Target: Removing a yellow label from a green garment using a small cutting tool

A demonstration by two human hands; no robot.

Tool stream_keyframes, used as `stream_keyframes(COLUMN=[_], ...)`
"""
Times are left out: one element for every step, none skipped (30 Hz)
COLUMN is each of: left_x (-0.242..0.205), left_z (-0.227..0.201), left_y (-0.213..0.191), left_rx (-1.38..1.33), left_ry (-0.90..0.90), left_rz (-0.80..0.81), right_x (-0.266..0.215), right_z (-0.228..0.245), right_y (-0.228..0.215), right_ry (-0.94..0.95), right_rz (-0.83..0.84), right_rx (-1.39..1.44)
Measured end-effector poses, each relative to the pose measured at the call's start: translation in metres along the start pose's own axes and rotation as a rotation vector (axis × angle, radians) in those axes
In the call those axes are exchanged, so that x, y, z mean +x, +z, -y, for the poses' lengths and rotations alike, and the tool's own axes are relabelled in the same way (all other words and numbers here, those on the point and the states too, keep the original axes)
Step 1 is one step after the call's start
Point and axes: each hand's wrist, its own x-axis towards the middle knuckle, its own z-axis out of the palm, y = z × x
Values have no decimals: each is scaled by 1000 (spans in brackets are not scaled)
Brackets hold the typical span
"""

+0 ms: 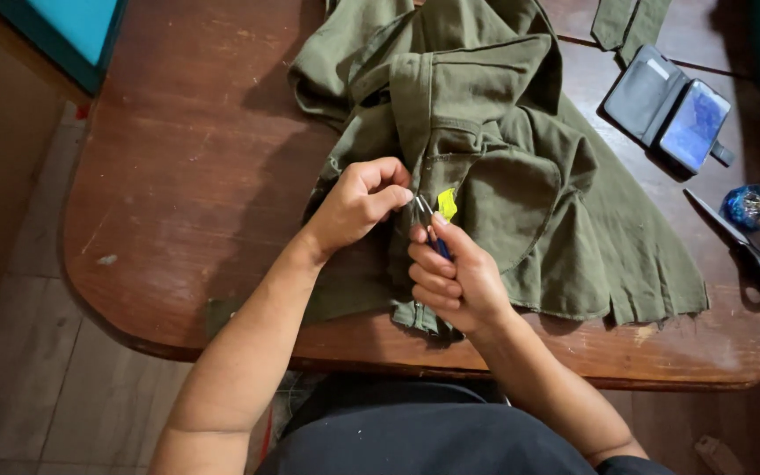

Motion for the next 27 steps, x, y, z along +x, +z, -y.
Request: stream_keyframes(left_x=[-1, -1, -1, -1, 0, 0, -1, -1, -1, -2, -2, -2, -5, -6, -8, -7, -6, -6, -5, -4, -4, -4, -3, -2, -2, -2, -3], left_z=[0, 0, 1, 2, 3, 4, 2, 1, -1, -1, -1, -1, -6, -11, -16, -13, -11, -8, -6, -5, -3, -3, -4, -4, -3, -3, -2], left_y=[0, 0, 0, 0, 0, 1, 1, 1, 1, 1, 2, 3, 3, 4, 4, 5, 5, 6, 6, 7, 8, 8, 9, 9, 11, 13, 15], left_rx=[0, -6, -11, -12, -15, -18, -18, -23, -28, -28, -36, -46, -46, -53, -60, -59, -71, -84, -84, -96, -108, -108, -126, -143, -142, -197, -251], left_ry=[-1, 10, 20, 19, 24, 29, 29, 28, 27, 27, 23, 17, 15, 9, 3, 4, -3, -11, -11, -9, -6, -7, -10, -11, -10, -10, -11], left_rz=[-2, -2, -3, -3, -3, -2, -1, -2, -3, -4, -1, 2, 3, 2, 2, 3, 0, -4, -3, -8, -14, -13, -25, -36, -36, -51, -66], right_x=[-1, -1, -2, -1, 0, 1, 0, 1, 2, 2, 2, 2, 2, 3, 4, 5, 7, 8, 9, 9, 10, 10, 10, 10, 10, 10, 10], right_z=[0, 1, 1, 1, 1, 1, 1, 0, 0, 1, 2, 3, 2, 1, 1, 0, -1, -2, -3, -5, -6, -8, -9, -9, -10, -11, -11], right_y=[0, 1, 1, 1, 2, 2, 1, 1, 1, 2, 2, 3, 3, 3, 3, 2, 1, -1, -1, -1, -1, 0, 1, 3, 3, 4, 5], right_ry=[2, 4, 7, 8, 6, 4, 4, 5, 7, 7, 3, -2, -2, -12, -23, -25, -35, -44, -45, -63, -80, -80, -104, -130, -131, -140, -149], right_rz=[0, -13, -27, -28, -21, -13, -13, -12, -10, -10, -16, -25, -26, -33, -40, -40, -45, -52, -52, -62, -73, -74, -82, -89, -89, -87, -86], right_rx=[0, -3, -7, -6, -10, -15, -15, -13, -11, -11, -20, -28, -26, -37, -47, -47, -50, -53, -52, -63, -73, -73, -77, -83, -83, -66, -48])
